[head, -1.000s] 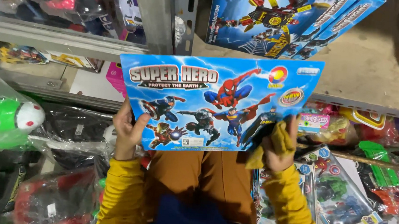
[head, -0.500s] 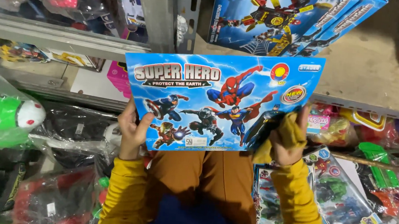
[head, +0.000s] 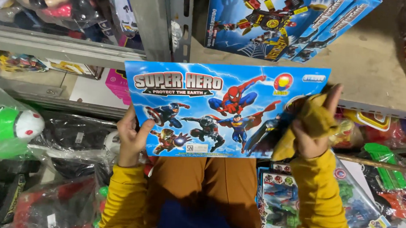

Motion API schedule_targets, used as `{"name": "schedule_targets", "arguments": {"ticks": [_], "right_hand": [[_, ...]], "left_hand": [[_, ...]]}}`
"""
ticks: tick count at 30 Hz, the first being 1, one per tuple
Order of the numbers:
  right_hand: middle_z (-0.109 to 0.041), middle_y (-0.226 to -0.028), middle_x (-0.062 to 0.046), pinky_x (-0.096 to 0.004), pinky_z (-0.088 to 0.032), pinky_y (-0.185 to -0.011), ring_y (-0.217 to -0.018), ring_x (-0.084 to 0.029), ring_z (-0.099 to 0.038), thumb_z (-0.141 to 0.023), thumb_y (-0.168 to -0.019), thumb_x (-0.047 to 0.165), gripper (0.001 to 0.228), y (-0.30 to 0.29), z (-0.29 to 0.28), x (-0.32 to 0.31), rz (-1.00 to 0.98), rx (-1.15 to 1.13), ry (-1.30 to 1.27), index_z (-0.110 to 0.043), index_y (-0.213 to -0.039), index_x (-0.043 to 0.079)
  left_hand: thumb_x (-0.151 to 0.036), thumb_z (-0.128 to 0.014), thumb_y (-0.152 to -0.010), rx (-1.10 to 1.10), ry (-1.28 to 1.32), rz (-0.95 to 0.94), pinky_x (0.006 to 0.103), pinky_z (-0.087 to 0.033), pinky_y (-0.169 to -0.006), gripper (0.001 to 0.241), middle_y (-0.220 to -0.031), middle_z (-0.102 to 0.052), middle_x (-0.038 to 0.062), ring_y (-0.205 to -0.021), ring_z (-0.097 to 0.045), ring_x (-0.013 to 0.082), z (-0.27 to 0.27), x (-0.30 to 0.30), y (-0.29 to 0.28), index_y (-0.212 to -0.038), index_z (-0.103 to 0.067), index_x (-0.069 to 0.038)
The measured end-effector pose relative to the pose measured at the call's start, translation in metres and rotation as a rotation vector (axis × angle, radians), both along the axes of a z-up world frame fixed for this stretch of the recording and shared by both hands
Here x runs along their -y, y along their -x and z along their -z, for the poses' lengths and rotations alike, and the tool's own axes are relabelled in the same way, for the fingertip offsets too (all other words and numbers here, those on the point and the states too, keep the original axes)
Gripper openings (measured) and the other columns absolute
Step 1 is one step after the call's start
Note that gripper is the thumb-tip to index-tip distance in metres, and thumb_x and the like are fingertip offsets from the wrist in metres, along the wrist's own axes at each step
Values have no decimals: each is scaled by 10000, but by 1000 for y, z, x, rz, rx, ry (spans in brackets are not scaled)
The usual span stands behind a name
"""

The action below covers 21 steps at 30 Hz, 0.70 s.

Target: Cleaning toy boxes with a yellow cloth in a toy store.

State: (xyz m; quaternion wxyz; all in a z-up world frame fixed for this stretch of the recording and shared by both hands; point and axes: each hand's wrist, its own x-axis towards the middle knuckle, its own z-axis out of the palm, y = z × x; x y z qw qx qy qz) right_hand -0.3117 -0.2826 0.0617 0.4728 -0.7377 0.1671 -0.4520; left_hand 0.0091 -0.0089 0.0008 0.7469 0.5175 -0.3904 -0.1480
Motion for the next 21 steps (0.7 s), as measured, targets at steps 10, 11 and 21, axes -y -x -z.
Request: {"name": "schedule_targets", "arguments": {"ticks": [10, 11, 21], "right_hand": [[-240, -1711, -156, -325, -206, -1280, -1504, -238, -330, -708, -714, 5, 1193, 8, 92, -58, 236, -153, 105, 11, -1667, 14], [-261, -1700, -153, -336, -221, -1273, -1492, -239, -347, -721, -721, 10, 1183, 13, 103, -60, 235, -102, 17, -16, -1671, 11], [-489, -1481, -63, -335, -387, -1229, -1353, -192, -517, -796, -827, -2, 1057, 70, -45, 49, -89, 204, -141, -205, -1703, 32]], "left_hand": [[-130, -661, -984, 62, 6, -61, 295, -478, -1067, 574, -1335, -638, 117, -1188, -605, 164, 21, 3, -5, -1482, -485, 97], [-129, -659, -983, 46, 36, -72, 298, -480, -1069, 609, -1355, -631, 120, -1199, -605, 170, 24, 2, -3, -1507, -448, 96], [-101, -894, -753, -194, -35, 343, 322, -513, -968, 1015, -1150, -663, 123, -1083, -661, 213, -56, -5, 27, -1592, -323, -55]]}}
